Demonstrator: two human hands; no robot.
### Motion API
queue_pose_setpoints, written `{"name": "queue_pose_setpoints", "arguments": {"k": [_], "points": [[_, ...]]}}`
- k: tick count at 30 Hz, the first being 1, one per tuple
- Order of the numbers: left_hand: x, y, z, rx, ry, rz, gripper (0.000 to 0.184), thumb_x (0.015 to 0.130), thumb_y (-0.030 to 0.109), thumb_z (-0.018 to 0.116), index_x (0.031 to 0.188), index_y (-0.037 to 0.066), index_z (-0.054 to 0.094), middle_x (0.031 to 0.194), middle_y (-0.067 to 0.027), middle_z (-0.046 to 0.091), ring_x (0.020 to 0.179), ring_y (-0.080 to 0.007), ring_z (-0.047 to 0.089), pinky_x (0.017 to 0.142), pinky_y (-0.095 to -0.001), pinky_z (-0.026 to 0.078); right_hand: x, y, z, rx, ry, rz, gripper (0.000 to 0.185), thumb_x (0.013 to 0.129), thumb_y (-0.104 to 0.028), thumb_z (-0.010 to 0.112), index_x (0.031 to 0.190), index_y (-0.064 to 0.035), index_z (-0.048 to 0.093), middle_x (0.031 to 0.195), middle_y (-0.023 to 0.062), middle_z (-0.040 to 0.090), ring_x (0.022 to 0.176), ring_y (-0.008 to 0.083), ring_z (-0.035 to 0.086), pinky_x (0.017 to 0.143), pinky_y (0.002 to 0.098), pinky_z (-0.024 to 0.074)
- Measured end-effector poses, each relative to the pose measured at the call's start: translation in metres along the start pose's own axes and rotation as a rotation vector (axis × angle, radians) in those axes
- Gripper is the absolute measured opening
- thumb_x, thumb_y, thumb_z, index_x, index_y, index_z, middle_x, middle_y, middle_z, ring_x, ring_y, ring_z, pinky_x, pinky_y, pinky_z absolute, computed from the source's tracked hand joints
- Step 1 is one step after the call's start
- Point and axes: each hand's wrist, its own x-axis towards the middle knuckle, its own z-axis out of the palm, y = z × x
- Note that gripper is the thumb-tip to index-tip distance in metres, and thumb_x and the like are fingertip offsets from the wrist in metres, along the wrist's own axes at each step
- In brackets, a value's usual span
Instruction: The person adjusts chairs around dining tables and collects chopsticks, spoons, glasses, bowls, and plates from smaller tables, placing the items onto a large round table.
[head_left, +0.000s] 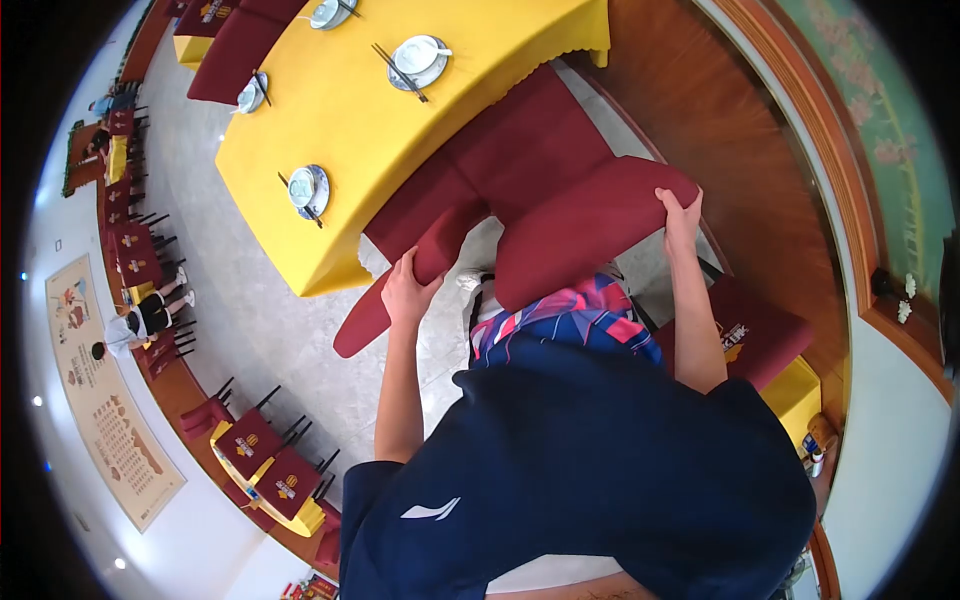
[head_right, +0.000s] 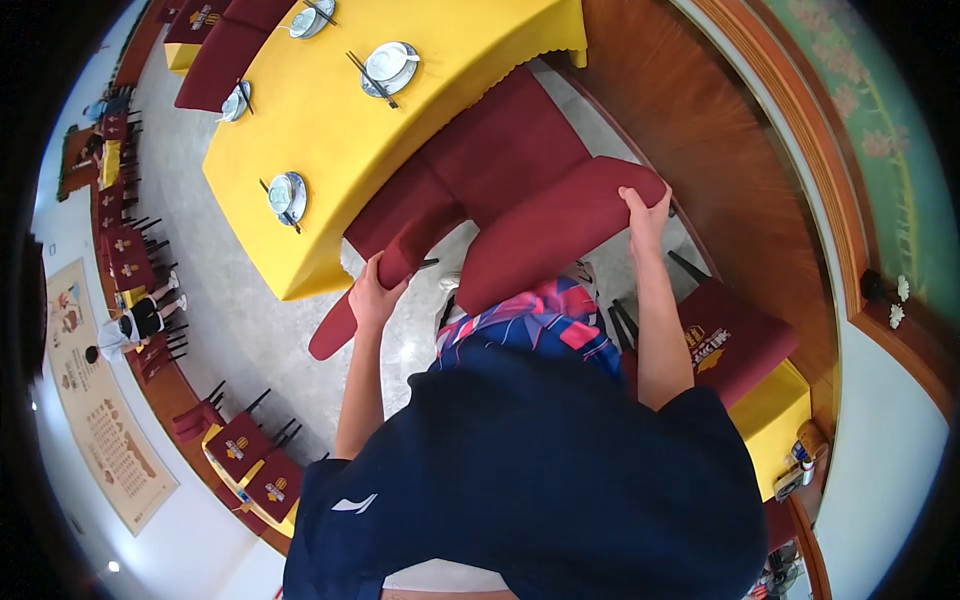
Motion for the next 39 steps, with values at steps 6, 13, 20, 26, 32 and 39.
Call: {"name": "queue_pose_setpoints", "arguments": {"k": [6,13,20,26,32,39], "points": [[-0.003,-0.006,0.009,0.037,-0.002,0.022,0.066,0.062,0.036,0.081,0.12,0.014,0.057,0.109,-0.0089,0.066,0.091,-0.0292,0.066,0.073,-0.0385,0.054,0.029,-0.006,-0.001,-0.048,-0.047,-0.012,0.053,0.076,0.002,0.067,0.122,0.0015,0.041,0.105,0.0104,0.059,0.095,0.017,0.059,0.085,0.0306,0.0489],[0.009,0.001,0.012,0.035,0.108,0.048,0.06,0.066,0.034,0.079,0.119,0.014,0.06,0.107,-0.0089,0.067,0.093,-0.0292,0.066,0.075,-0.038,0.053,0.081,-0.001,0.043,-0.162,0.16,-0.094,0.063,0.068,-0.01,0.075,0.121,0.0003,0.044,0.106,0.014,0.06,0.097,0.0231,0.06,0.086,0.0338,0.0482],[0.001,0.013,0.019,0.183,0.342,0.069,0.062,0.066,0.04,0.078,0.118,0.012,0.06,0.105,-0.0077,0.066,0.095,-0.0287,0.063,0.081,-0.0388,0.05,0.046,0.005,0.075,-0.12,0.342,-0.124,0.072,0.069,-0.017,0.074,0.13,0.0005,0.041,0.123,0.0173,0.054,0.113,0.0282,0.054,0.098,0.0356,0.0413],[-0.025,-0.018,0.042,0.14,0.55,-0.126,0.041,0.084,0.039,0.06,0.116,0.013,0.062,0.111,-0.0035,0.065,0.109,-0.0252,0.055,0.103,-0.0452,0.028,-0.024,0.026,0.082,0.184,0.108,0.224,0.079,0.074,-0.019,0.077,0.136,0.0025,0.032,0.132,0.0159,0.047,0.118,0.0265,0.05,0.102,0.0372,0.039],[-0.019,-0.065,0.051,0.109,0.78,-0.468,0.036,0.095,0.032,0.039,0.088,0.015,0.07,0.103,-0.0006,0.069,0.101,-0.0217,0.06,0.098,-0.0434,0.032,-0.031,0.046,0.108,0.1,0.191,0.312,0.078,0.07,-0.011,0.077,0.132,0.0035,0.032,0.127,0.0162,0.05,0.114,0.028,0.053,0.098,0.0385,0.0438],[-0.021,-0.091,0.046,0.087,0.8,-0.321,0.036,0.093,0.026,0.039,0.074,0.015,0.068,0.078,-0.0012,0.068,0.078,-0.023,0.06,0.081,-0.0364,0.04,-0.019,0.034,0.143,0.27,0.213,0.327,0.074,0.068,-0.005,0.073,0.131,0.0014,0.034,0.123,0.0156,0.053,0.106,0.027,0.058,0.089,0.0378,0.0514]]}}
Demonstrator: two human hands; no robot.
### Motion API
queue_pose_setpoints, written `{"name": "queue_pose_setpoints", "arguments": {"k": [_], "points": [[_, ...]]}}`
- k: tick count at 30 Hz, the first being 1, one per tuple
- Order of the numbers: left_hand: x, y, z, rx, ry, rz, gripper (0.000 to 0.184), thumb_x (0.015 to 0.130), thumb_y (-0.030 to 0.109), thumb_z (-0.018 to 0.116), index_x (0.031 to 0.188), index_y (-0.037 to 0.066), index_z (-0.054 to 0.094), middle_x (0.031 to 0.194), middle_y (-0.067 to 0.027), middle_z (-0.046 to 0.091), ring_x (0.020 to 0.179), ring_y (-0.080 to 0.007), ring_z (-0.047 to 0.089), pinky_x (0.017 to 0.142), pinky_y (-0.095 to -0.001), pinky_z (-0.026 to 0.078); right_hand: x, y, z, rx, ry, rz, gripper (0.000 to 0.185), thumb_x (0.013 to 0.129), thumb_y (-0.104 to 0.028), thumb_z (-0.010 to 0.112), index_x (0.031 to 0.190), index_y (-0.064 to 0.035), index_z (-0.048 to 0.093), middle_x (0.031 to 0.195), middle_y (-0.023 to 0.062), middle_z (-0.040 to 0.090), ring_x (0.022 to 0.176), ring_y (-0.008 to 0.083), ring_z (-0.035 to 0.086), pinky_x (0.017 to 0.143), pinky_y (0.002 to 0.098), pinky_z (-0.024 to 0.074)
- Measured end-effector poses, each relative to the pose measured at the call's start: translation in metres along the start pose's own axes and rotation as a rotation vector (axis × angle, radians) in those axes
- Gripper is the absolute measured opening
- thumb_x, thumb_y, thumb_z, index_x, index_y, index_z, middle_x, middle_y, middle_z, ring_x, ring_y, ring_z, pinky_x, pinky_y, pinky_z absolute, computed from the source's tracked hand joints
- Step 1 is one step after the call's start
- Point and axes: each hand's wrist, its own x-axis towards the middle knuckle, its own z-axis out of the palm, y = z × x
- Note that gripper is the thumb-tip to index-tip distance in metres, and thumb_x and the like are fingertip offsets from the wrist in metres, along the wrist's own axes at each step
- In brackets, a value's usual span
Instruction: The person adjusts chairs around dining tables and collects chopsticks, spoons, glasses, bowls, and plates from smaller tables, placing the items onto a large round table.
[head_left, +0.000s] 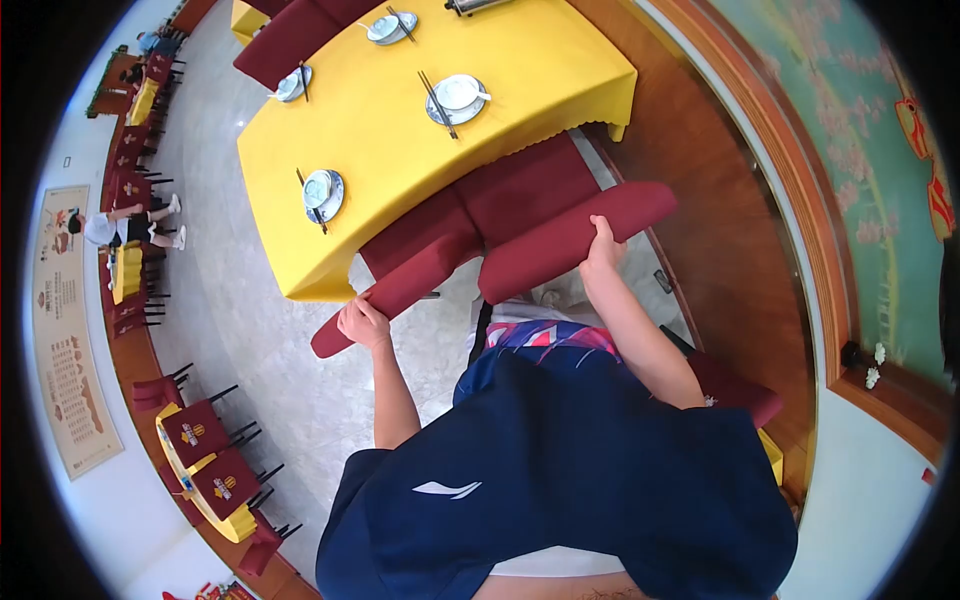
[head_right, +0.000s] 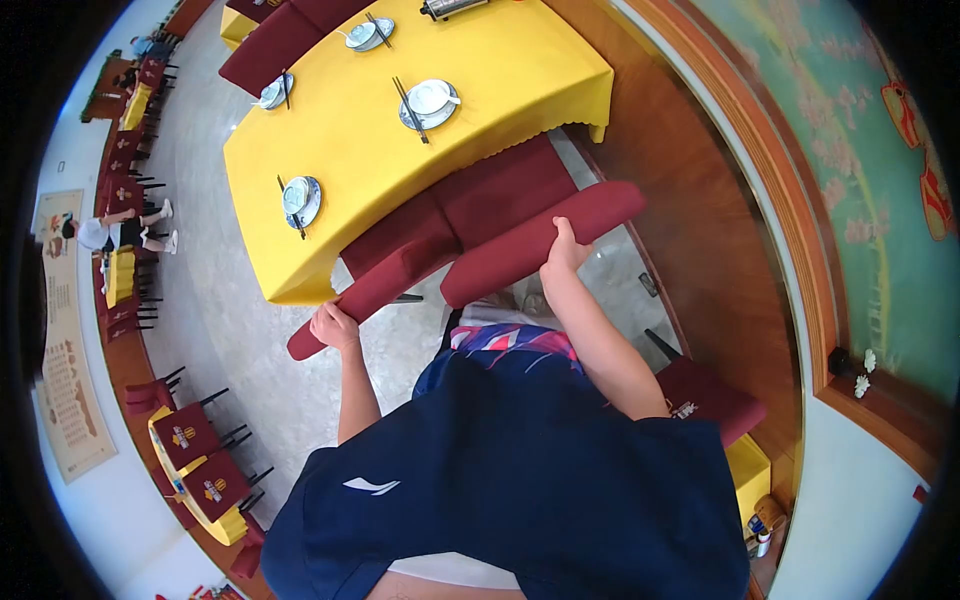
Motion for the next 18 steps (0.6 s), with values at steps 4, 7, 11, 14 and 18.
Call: {"name": "queue_pose_setpoints", "arguments": {"k": [4,7,11,14,18], "points": [[0.015,-0.004,0.01,-0.013,0.017,-0.002,0.036,0.092,0.024,0.04,0.071,0.014,0.068,0.075,-0.0018,0.068,0.077,-0.0233,0.061,0.079,-0.0365,0.04,0.003,0.011,0.035,0.047,0.022,-0.032,0.062,0.069,-0.005,0.072,0.123,0.0007,0.043,0.116,0.0135,0.056,0.1,0.0277,0.06,0.086,0.0421,0.0537],[0.03,-0.008,0.016,-0.067,0.059,0.008,0.035,0.092,0.024,0.042,0.07,0.012,0.067,0.072,-0.0034,0.066,0.076,-0.024,0.061,0.077,-0.0375,0.041,0.011,0.021,0.061,0.01,0.047,0.039,0.065,0.069,-0.005,0.073,0.125,0.0003,0.041,0.118,0.0138,0.055,0.101,0.0278,0.06,0.086,0.0419,0.0537],[0.047,-0.017,0.028,-0.018,0.033,0.003,0.033,0.091,0.024,0.045,0.068,0.01,0.065,0.071,-0.0066,0.064,0.074,-0.027,0.06,0.075,-0.0395,0.041,0.022,0.043,0.096,0.026,0.017,0.012,0.088,0.067,-0.01,0.076,0.139,-0.0009,0.027,0.131,0.0163,0.048,0.112,0.0294,0.055,0.093,0.0406,0.0496],[0.055,-0.022,0.034,0.009,0.034,0.009,0.029,0.088,0.025,0.049,0.069,0.009,0.063,0.073,-0.0094,0.063,0.073,-0.0293,0.059,0.073,-0.0413,0.041,0.006,0.042,0.126,-0.004,0.11,0.011,0.076,0.067,-0.011,0.077,0.13,0.0015,0.036,0.128,0.0161,0.052,0.107,0.0315,0.058,0.091,0.0446,0.0516],[0.066,-0.02,0.036,0.01,0.101,0.017,0.026,0.086,0.025,0.05,0.069,0.01,0.063,0.073,-0.0068,0.064,0.074,-0.0272,0.059,0.073,-0.0412,0.041,-0.011,0.037,0.153,-0.052,0.137,-0.01,0.081,0.067,-0.014,0.079,0.132,0.0038,0.035,0.13,0.0181,0.051,0.109,0.0313,0.058,0.092,0.0431,0.0512]]}}
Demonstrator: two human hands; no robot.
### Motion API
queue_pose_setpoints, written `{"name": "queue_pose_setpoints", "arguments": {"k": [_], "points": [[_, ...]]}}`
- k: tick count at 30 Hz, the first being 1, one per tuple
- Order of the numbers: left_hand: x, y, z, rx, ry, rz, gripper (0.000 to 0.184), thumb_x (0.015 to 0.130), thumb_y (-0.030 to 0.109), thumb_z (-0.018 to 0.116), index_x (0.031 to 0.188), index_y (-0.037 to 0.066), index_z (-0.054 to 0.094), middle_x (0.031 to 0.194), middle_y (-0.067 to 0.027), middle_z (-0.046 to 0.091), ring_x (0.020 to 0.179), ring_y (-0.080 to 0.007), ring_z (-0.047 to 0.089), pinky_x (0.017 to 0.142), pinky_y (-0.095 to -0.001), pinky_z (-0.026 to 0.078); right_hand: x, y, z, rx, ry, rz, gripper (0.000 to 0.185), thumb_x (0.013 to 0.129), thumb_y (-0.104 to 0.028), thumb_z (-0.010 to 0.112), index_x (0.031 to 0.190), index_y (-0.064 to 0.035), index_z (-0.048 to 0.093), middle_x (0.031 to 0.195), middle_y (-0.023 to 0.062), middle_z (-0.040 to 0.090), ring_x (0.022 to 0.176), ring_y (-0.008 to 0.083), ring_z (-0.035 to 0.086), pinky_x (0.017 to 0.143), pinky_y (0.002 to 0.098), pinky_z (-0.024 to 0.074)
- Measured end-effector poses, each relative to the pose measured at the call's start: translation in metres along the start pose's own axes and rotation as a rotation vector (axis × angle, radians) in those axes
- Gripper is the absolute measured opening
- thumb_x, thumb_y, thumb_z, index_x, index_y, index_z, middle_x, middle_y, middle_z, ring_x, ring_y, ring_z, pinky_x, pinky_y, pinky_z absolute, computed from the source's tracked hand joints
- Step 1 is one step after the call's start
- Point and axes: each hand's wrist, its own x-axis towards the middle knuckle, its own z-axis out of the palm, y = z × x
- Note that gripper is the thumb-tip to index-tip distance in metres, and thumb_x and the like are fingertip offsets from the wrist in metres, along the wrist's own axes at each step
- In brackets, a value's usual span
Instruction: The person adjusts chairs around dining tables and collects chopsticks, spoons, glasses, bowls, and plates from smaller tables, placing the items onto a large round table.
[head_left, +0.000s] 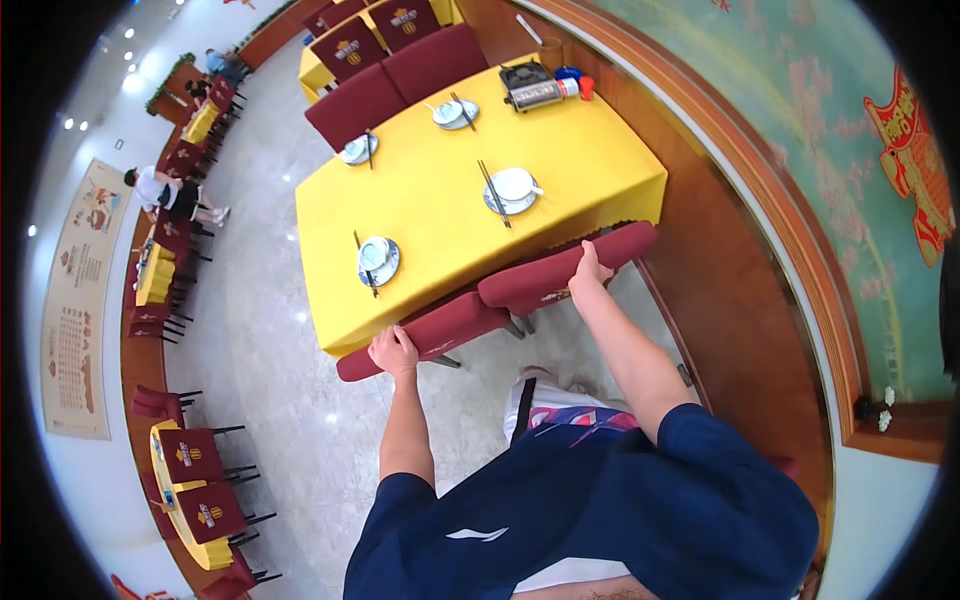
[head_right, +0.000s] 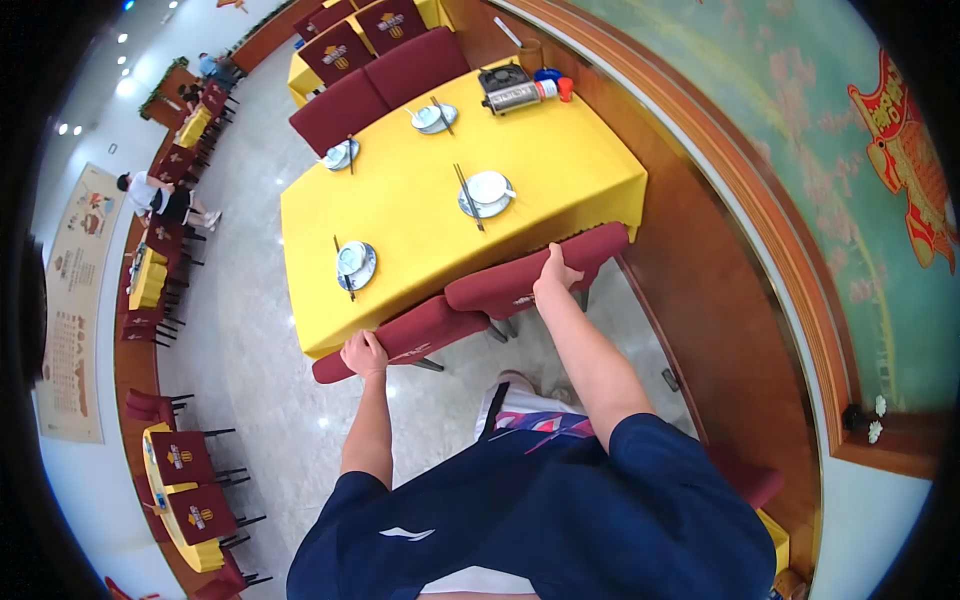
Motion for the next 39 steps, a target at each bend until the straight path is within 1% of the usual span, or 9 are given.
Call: {"name": "queue_pose_setpoints", "arguments": {"k": [5,9,15,21,23,26,33,35,39], "points": [[0.007,0.004,-0.006,-0.005,-0.049,-0.047,0.023,0.083,0.023,0.052,0.067,0.01,0.061,0.072,-0.0058,0.063,0.074,-0.0255,0.059,0.074,-0.0397,0.04,0.015,0.009,0.011,-0.211,0.047,0.003,0.088,0.063,-0.022,0.082,0.131,0.0066,0.035,0.126,0.0208,0.053,0.106,0.0338,0.059,0.09,0.047,0.0531],[0.009,0.004,-0.006,-0.017,-0.028,-0.064,0.021,0.081,0.022,0.053,0.064,0.01,0.059,0.068,-0.006,0.06,0.073,-0.025,0.058,0.073,-0.0392,0.04,0.037,0.012,-0.002,-0.168,-0.196,0.167,0.089,0.068,-0.026,0.077,0.138,-0.0137,0.024,0.133,0.0162,0.042,0.109,0.038,0.053,0.085,0.064,0.0467],[0.007,0.003,-0.003,-0.058,0.019,-0.057,0.015,0.078,0.018,0.054,0.066,0.012,0.06,0.068,-0.0037,0.059,0.074,-0.023,0.057,0.075,-0.0376,0.04,0.045,-0.002,-0.017,-0.388,-0.397,0.202,0.082,0.073,-0.039,0.075,0.135,-0.0128,0.029,0.129,0.0151,0.046,0.111,0.0369,0.052,0.088,0.0614,0.0445],[0.009,0.001,-0.006,-0.097,0.024,-0.038,0.011,0.077,0.016,0.054,0.071,0.014,0.062,0.071,-0.0005,0.06,0.075,-0.0211,0.056,0.078,-0.037,0.039,0.033,-0.025,-0.052,-0.643,-0.649,0.217,0.095,0.071,-0.063,0.07,0.14,-0.0133,0.027,0.13,0.0153,0.048,0.112,0.0359,0.053,0.097,0.0598,0.0352],[0.009,0.0,-0.009,-0.109,0.019,-0.046,0.01,0.076,0.016,0.054,0.072,0.014,0.063,0.072,0.0,0.06,0.075,-0.0208,0.056,0.078,-0.0366,0.039,0.025,-0.032,-0.066,-0.671,-0.737,0.373,0.096,0.072,-0.069,0.065,0.141,-0.0129,0.029,0.13,0.0163,0.049,0.113,0.0336,0.053,0.099,0.058,0.0325],[0.013,-0.002,-0.004,-0.09,0.039,-0.04,0.009,0.076,0.016,0.054,0.072,0.015,0.063,0.072,0.0011,0.06,0.076,-0.0203,0.056,0.08,-0.0359,0.039,0.025,-0.011,-0.098,-0.672,-0.833,0.507,0.067,0.084,-0.056,0.057,0.133,-0.0121,0.044,0.123,0.0138,0.058,0.11,0.0283,0.056,0.088,0.0464,0.0442],[0.014,-0.007,-0.006,-0.149,-0.029,-0.076,0.007,0.074,0.017,0.055,0.072,0.017,0.062,0.072,0.0022,0.059,0.077,-0.0198,0.056,0.08,-0.036,0.039,-0.051,0.017,-0.084,-0.877,-1.001,0.756,0.035,0.091,-0.037,0.054,0.112,-0.0092,0.059,0.108,0.012,0.065,0.094,0.0246,0.062,0.082,0.0413,0.0493],[0.016,-0.007,-0.007,-0.154,-0.027,-0.075,0.009,0.075,0.015,0.055,0.074,0.017,0.064,0.072,0.0021,0.059,0.076,-0.0191,0.056,0.082,-0.0348,0.038,-0.084,-0.001,-0.05,-0.967,-1.201,0.347,0.029,0.092,-0.032,0.054,0.097,-0.0043,0.061,0.088,0.0102,0.067,0.079,0.0209,0.066,0.072,0.0322,0.0532],[0.02,-0.01,-0.006,-0.17,-0.012,-0.032,0.009,0.073,0.015,0.054,0.074,0.017,0.063,0.073,0.0012,0.059,0.076,-0.02,0.056,0.08,-0.035,0.039,-0.093,-0.021,0.02,-0.619,-1.341,-0.003,0.023,0.093,-0.024,0.055,0.084,-0.0027,0.057,0.061,0.0059,0.059,0.048,0.0131,0.054,0.048,0.0246,0.045]]}}
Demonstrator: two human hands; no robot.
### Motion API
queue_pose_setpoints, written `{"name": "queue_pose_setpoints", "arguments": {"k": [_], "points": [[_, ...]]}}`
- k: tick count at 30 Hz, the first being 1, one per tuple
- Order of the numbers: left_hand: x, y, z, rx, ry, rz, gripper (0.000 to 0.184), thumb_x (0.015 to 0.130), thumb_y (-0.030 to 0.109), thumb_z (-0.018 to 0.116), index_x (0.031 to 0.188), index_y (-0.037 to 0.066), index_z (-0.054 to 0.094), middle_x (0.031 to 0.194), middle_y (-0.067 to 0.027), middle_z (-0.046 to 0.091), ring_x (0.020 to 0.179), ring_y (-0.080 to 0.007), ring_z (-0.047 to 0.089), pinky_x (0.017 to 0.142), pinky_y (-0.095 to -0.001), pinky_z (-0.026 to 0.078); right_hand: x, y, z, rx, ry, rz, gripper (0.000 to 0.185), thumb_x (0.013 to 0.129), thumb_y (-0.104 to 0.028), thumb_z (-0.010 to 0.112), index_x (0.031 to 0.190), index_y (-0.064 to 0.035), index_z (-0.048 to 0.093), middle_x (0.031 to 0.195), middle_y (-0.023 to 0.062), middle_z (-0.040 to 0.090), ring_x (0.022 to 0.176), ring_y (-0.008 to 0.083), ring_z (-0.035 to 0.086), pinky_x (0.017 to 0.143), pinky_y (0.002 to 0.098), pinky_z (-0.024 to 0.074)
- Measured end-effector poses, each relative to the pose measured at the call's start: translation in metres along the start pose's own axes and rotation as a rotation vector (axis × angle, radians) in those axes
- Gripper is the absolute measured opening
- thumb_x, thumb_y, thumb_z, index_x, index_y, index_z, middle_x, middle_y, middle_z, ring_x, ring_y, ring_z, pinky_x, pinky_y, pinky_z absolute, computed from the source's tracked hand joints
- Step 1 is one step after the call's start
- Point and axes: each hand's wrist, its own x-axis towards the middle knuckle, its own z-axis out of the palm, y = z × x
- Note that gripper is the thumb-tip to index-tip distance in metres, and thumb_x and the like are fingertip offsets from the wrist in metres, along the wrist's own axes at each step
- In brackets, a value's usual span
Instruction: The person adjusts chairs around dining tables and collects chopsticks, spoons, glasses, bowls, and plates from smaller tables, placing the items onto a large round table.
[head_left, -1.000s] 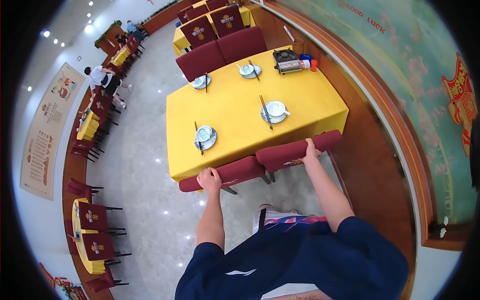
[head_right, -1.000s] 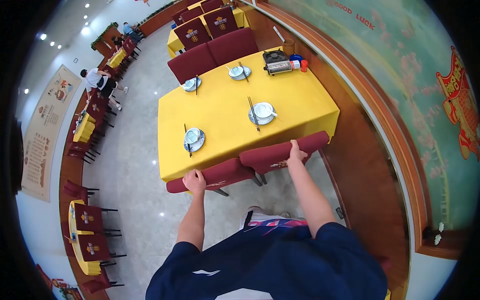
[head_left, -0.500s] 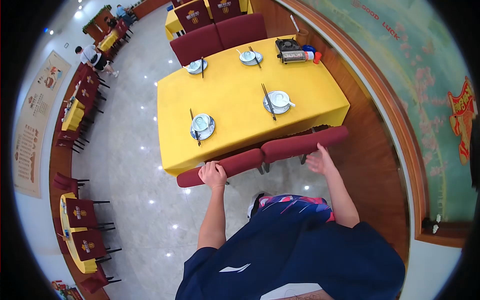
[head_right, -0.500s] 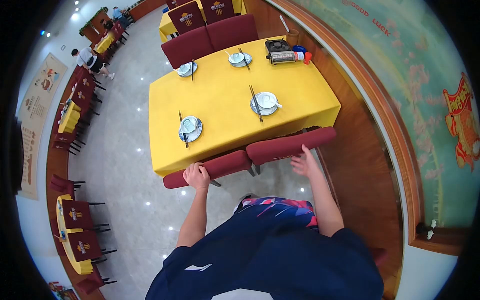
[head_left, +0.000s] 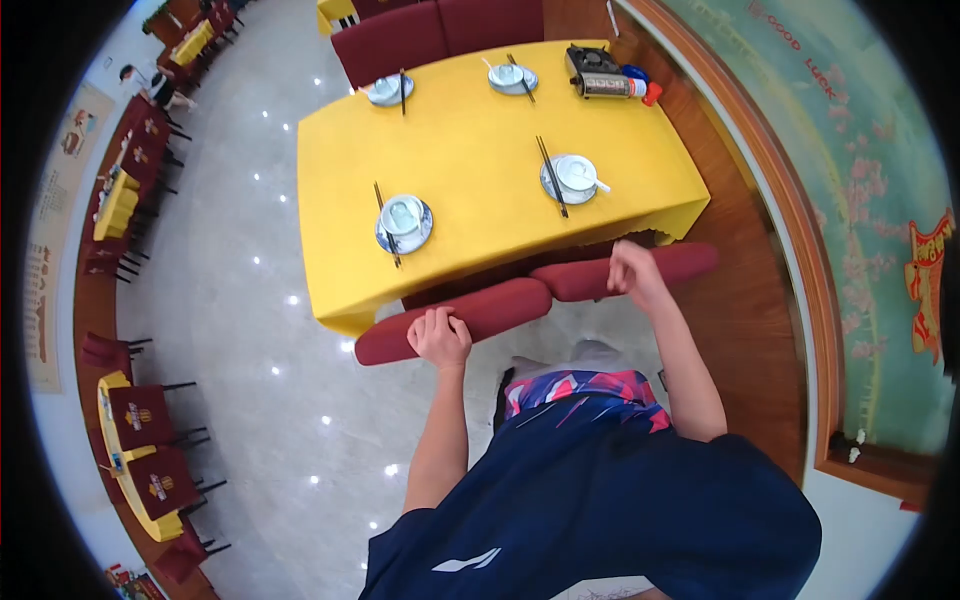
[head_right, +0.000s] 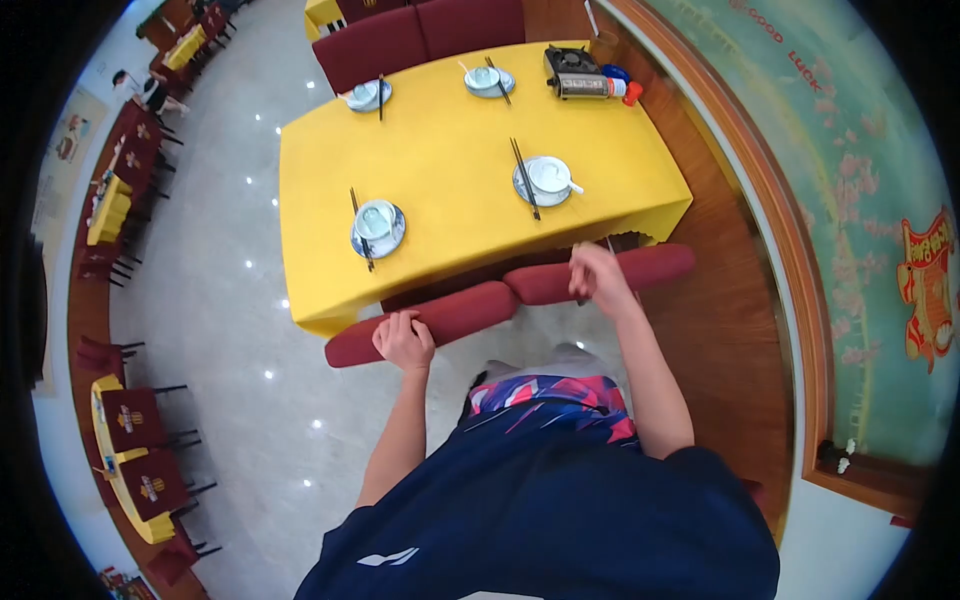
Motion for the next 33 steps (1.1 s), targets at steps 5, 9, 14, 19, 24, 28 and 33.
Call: {"name": "queue_pose_setpoints", "arguments": {"k": [5,9,14,19,24,28,33], "points": [[-0.002,-0.005,0.002,-0.013,-0.076,-0.043,0.009,0.072,0.014,0.054,0.076,0.015,0.062,0.075,-0.0006,0.058,0.077,-0.0213,0.055,0.08,-0.035,0.038,0.08,0.024,-0.035,-0.432,0.41,-0.009,0.026,0.093,-0.028,0.056,0.084,-0.0032,0.061,0.063,0.0037,0.058,0.048,0.0095,0.051,0.047,0.0213,0.0413],[0.003,-0.001,0.001,0.0,-0.085,-0.074,0.008,0.071,0.015,0.055,0.075,0.014,0.061,0.074,-0.0017,0.056,0.077,-0.0223,0.054,0.085,-0.0364,0.039,0.134,0.077,-0.067,-0.591,0.348,0.083,0.026,0.091,-0.028,0.056,0.087,-0.0034,0.063,0.067,0.0057,0.063,0.052,0.0114,0.057,0.046,0.0243,0.0442],[0.003,0.007,0.006,0.093,-0.134,-0.165,0.013,0.071,0.014,0.052,0.079,0.013,0.063,0.076,-0.0024,0.057,0.08,-0.0228,0.054,0.089,-0.0384,0.038,0.198,0.123,-0.067,-0.341,0.229,0.617,0.033,0.091,-0.035,0.053,0.116,-0.0134,0.051,0.082,0.0048,0.063,0.06,0.0163,0.06,0.052,0.0309,0.0493],[0.008,0.01,0.013,0.146,-0.212,-0.151,0.018,0.07,0.016,0.048,0.08,0.013,0.063,0.079,-0.002,0.057,0.082,-0.0235,0.052,0.092,-0.039,0.036,0.245,0.16,-0.081,-0.188,0.458,0.644,0.031,0.091,-0.037,0.052,0.11,-0.0113,0.051,0.082,0.0062,0.065,0.064,0.0172,0.062,0.055,0.0299,0.0477],[0.014,0.015,0.014,0.162,-0.294,-0.177,0.02,0.07,0.017,0.047,0.083,0.014,0.063,0.082,-0.0016,0.057,0.084,-0.0238,0.052,0.091,-0.0381,0.034,0.245,0.151,-0.083,-0.031,0.436,0.636,0.026,0.089,-0.028,0.049,0.107,-0.0084,0.051,0.083,0.01,0.067,0.059,0.0184,0.064,0.047,0.0283,0.046],[0.014,0.018,0.014,0.21,-0.333,-0.177,0.021,0.072,0.018,0.046,0.084,0.014,0.062,0.084,-0.0019,0.057,0.085,-0.0249,0.052,0.09,-0.0388,0.033,0.244,0.138,-0.087,-0.137,0.408,0.594,0.028,0.089,-0.024,0.046,0.111,-0.0074,0.051,0.097,0.0119,0.066,0.069,0.021,0.065,0.057,0.0313,0.0493],[0.015,0.017,0.013,0.219,-0.342,-0.164,0.021,0.073,0.02,0.045,0.084,0.014,0.062,0.083,-0.0028,0.057,0.085,-0.0249,0.052,0.088,-0.0387,0.034,0.248,0.119,-0.087,-0.056,0.384,0.577,0.045,0.085,-0.043,0.061,0.11,-0.006,0.055,0.09,0.0111,0.064,0.063,0.0195,0.064,0.051,0.0318,0.0518]]}}
